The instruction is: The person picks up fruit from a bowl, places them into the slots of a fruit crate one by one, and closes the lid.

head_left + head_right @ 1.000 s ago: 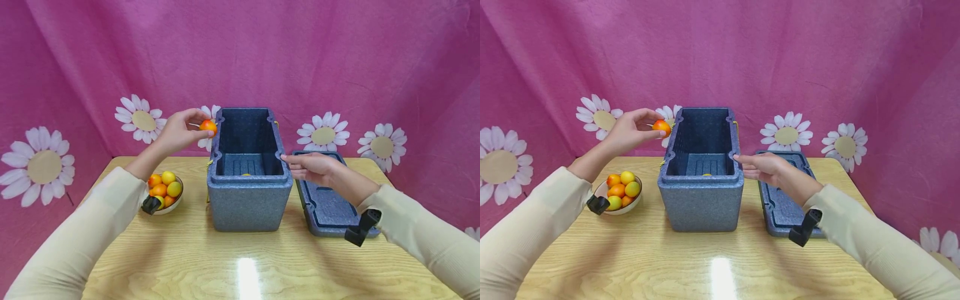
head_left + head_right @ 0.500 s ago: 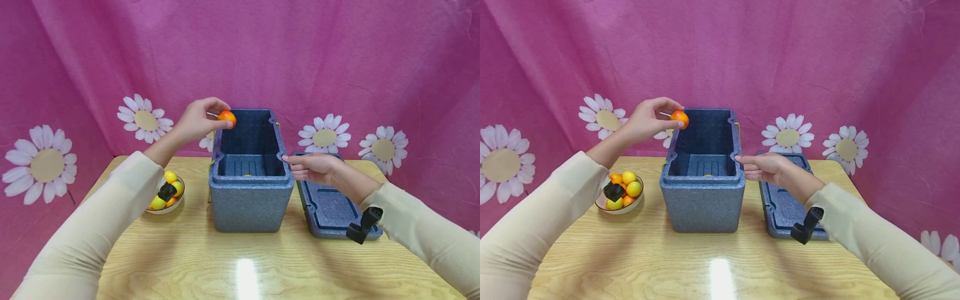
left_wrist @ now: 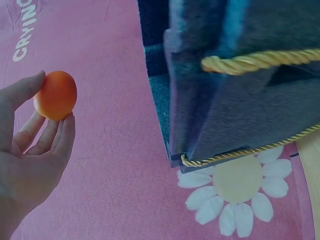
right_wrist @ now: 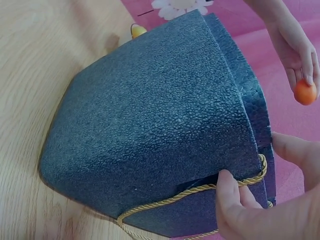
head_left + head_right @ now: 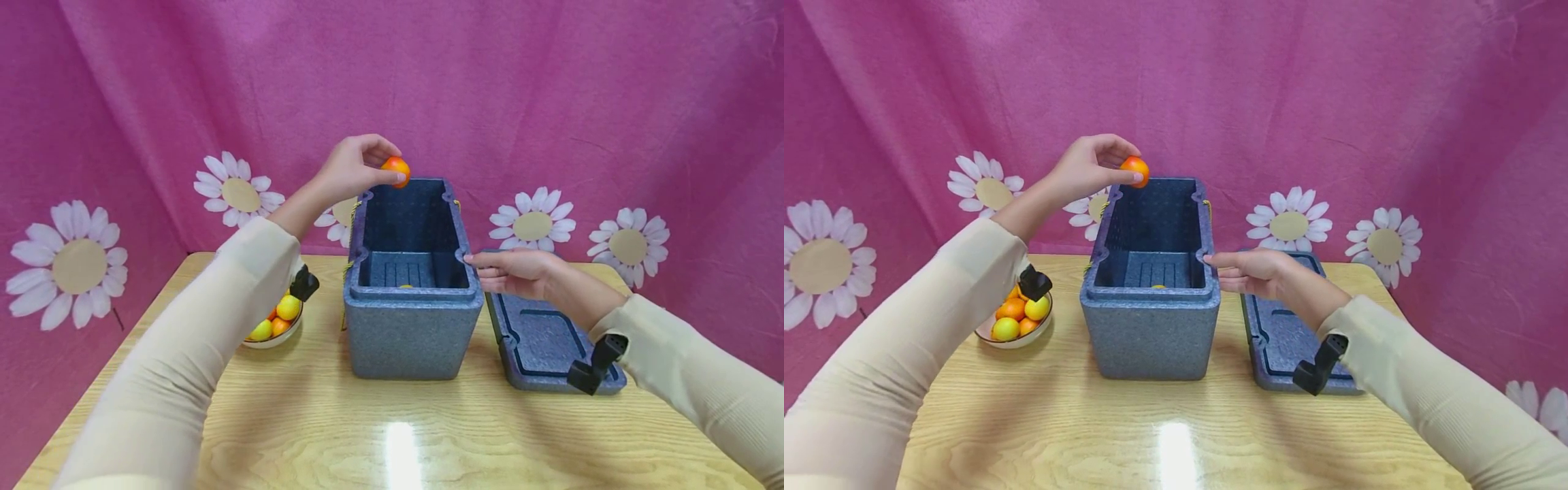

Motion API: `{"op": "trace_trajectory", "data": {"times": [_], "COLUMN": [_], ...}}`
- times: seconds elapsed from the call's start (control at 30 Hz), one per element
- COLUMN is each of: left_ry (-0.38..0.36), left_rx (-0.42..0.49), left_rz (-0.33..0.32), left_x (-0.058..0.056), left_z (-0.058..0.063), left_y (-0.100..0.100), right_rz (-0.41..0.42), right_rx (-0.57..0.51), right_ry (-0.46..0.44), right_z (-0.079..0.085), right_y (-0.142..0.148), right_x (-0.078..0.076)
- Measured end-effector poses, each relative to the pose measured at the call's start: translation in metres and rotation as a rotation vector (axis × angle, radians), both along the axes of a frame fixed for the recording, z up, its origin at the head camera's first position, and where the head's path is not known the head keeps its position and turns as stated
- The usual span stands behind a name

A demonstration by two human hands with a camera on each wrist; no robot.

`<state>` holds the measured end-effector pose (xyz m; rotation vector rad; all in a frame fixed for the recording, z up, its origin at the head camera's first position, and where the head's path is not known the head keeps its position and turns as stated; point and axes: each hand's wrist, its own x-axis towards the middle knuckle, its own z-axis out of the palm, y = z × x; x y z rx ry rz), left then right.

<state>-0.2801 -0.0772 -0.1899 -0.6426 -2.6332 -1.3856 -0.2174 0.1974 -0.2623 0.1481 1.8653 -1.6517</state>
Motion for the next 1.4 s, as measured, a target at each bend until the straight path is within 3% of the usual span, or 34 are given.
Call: {"op": "trace_trajectory", "data": {"times": [0.47,0.73,1.0,1.4], "left_ry": [-0.062,-0.083,-0.137,-0.254], "left_rx": [0.081,0.060,0.083,0.174], "left_rz": [-0.006,0.010,0.040,0.051], "left_x": [-0.017,-0.025,-0.030,-0.037], "left_z": [0.004,0.006,0.010,-0.004], "left_y": [0.021,0.032,0.037,0.042], "right_rz": [-0.055,-0.017,-0.035,-0.003], "right_rx": [0.001,0.024,0.051,0.047], "right_ry": [-0.071,-0.064,-0.040,-0.008], "right_z": [0.004,0.005,0.008,0.008], "right_y": [0.000,0.002,-0.003,-0.004], "right_x": [0.003,0.007,0.012,0.019]}}
